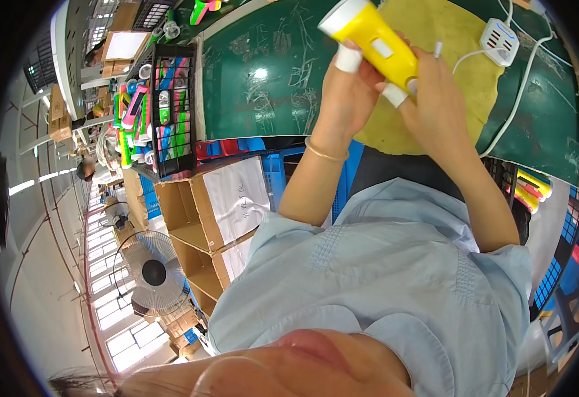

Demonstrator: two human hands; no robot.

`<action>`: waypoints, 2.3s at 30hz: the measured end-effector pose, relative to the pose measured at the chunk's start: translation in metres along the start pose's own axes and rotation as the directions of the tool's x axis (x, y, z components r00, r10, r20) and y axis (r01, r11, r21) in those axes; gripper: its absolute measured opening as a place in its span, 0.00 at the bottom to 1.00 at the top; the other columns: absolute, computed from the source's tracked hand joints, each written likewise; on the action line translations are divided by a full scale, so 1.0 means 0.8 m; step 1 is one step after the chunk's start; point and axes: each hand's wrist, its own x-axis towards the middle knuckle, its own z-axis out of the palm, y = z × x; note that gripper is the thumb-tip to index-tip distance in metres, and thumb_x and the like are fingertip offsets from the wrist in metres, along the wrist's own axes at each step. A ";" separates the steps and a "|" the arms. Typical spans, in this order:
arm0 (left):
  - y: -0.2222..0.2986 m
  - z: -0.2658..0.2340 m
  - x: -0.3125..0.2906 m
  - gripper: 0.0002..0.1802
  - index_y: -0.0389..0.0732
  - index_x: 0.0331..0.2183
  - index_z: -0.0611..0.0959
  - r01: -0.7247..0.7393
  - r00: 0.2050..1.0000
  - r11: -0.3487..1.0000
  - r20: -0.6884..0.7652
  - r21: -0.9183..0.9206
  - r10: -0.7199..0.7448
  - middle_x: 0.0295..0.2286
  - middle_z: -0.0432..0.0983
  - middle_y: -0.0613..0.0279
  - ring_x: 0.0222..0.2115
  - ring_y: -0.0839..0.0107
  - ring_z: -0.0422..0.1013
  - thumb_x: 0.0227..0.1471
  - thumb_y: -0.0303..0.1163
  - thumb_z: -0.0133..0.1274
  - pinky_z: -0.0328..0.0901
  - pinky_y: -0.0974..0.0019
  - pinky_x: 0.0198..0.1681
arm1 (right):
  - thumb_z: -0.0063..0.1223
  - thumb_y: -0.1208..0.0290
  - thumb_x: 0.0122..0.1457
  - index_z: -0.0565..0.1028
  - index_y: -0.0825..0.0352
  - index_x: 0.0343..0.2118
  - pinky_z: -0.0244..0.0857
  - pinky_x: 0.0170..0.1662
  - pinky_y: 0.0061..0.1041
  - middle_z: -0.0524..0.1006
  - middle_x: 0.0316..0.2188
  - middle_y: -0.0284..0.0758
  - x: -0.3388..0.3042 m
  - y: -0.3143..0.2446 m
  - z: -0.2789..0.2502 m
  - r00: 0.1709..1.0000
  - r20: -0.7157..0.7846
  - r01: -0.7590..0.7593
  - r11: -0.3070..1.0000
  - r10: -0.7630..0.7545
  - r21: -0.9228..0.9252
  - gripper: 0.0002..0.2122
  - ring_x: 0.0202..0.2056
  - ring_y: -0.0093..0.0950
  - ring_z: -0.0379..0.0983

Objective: Testing the functionality and light output of various plastic flashlights on an assembly line by plugging them in or switching them on.

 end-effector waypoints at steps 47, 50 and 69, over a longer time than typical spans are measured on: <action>0.239 -0.246 0.089 0.13 0.39 0.31 0.75 0.134 0.669 0.420 -0.395 0.898 0.630 0.32 0.71 0.56 0.32 0.61 0.69 0.39 0.32 0.57 0.64 0.67 0.32 | 0.40 0.85 0.53 0.69 0.70 0.46 0.64 0.31 0.18 0.72 0.32 0.39 -0.030 0.058 -0.050 0.956 -0.292 0.012 1.000 -0.007 0.015 0.16 0.26 0.22 0.70; 0.260 -0.184 0.018 0.16 0.39 0.40 0.71 0.030 0.895 0.851 -0.394 0.524 0.211 0.31 0.73 0.57 0.23 0.63 0.72 0.51 0.37 0.48 0.63 0.73 0.23 | 0.40 0.84 0.53 0.70 0.69 0.44 0.64 0.30 0.18 0.72 0.30 0.37 -0.041 0.056 -0.046 0.961 -0.257 -0.077 0.992 0.100 0.099 0.15 0.24 0.21 0.69; 0.352 -0.319 0.287 0.29 0.33 0.41 0.72 0.337 0.833 0.053 -0.324 0.940 0.448 0.36 0.70 0.49 0.39 0.57 0.68 0.41 0.44 0.52 0.64 0.62 0.43 | 0.39 0.81 0.55 0.72 0.70 0.41 0.60 0.25 0.13 0.70 0.28 0.33 -0.042 0.068 -0.038 0.946 -0.214 -0.193 0.952 0.245 0.236 0.12 0.23 0.17 0.66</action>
